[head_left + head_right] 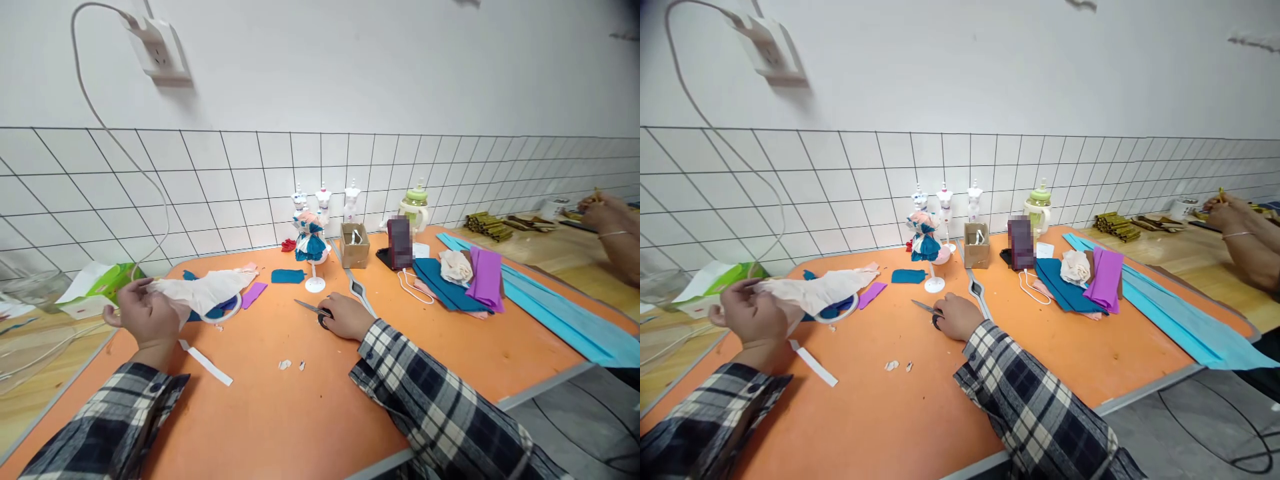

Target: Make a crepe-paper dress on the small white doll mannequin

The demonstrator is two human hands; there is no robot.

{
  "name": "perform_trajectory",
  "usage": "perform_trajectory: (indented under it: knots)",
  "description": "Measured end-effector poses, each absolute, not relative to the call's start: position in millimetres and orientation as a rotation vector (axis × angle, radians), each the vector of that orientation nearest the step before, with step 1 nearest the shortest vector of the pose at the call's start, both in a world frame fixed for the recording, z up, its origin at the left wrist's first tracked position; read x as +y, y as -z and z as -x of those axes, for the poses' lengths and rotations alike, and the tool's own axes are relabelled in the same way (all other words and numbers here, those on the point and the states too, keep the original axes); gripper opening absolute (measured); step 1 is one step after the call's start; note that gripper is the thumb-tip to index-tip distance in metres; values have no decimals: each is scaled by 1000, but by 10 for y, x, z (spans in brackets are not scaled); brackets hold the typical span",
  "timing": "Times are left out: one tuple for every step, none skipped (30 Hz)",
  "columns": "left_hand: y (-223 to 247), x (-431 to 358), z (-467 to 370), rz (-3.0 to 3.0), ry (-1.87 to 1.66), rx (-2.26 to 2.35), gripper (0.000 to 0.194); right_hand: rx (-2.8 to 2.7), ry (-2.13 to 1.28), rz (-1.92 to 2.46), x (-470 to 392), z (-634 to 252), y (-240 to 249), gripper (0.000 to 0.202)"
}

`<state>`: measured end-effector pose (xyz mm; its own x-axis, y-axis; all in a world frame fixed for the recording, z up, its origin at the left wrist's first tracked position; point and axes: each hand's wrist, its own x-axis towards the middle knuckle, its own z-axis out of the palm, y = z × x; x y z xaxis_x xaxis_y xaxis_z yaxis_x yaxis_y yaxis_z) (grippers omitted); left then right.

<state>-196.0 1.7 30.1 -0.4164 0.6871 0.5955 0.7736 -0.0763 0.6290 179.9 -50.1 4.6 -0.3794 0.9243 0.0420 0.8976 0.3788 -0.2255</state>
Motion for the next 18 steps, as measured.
perform_trajectory:
  knots:
    - [-304, 41, 1929, 1613, 1619, -2068, 41, -2481, -234, 1659, -508, -1788, -57, 28]
    - [-311, 65, 1892, 1600, 1711, -2067, 40, -2492, -220, 1676, -523, -1775, -68, 26]
    - [-321, 85, 1848, 1619, 1791, -2073, 39, -2502, -205, 1699, -544, -1760, -79, 23]
    - [-332, 98, 1800, 1669, 1856, -2082, 37, -2509, -189, 1729, -572, -1742, -89, 21]
    - [-345, 101, 1749, 1738, 1911, -2092, 32, -2510, -172, 1767, -603, -1723, -98, 21]
    - [-356, 92, 1695, 1830, 1955, -2105, 27, -2506, -157, 1809, -635, -1704, -106, 21]
    - [-364, 71, 1638, 1940, 1984, -2118, 22, -2502, -147, 1848, -663, -1688, -113, 21]
    - [-367, 39, 1580, 2062, 2001, -2134, 18, -2500, -141, 1880, -684, -1676, -119, 20]
    - [-363, -4, 1522, 2183, 2006, -2147, 19, -2499, -138, 1901, -696, -1669, -124, 20]
    - [-353, -54, 1467, 2281, 2012, -2153, 21, -2503, -139, 1910, -698, -1667, -128, 20]
    - [-338, -106, 1420, 2362, 2017, -2157, 24, -2509, -141, 1909, -692, -1669, -131, 19]
    - [-320, -156, 1387, 2420, 2030, -2158, 27, -2511, -142, 1905, -680, -1675, -132, 20]
    - [-303, -201, 1372, 2459, 2044, -2155, 30, -2510, -143, 1903, -667, -1683, -132, 21]
    - [-289, -235, 1381, 2502, 2017, -2148, 33, -2508, -146, 1904, -657, -1691, -130, 22]
    - [-282, -258, 1416, 2551, 1930, -2134, 37, -2505, -151, 1910, -654, -1698, -128, 21]
    - [-282, -269, 1477, 2619, 1751, -2120, 40, -2501, -158, 1921, -660, -1703, -127, 21]
    - [-290, -268, 1559, 2679, 1491, -2108, 43, -2495, -164, 1932, -675, -1706, -128, 19]
    - [-305, -259, 1656, 2715, 1178, -2091, 44, -2486, -169, 1944, -698, -1706, -131, 17]
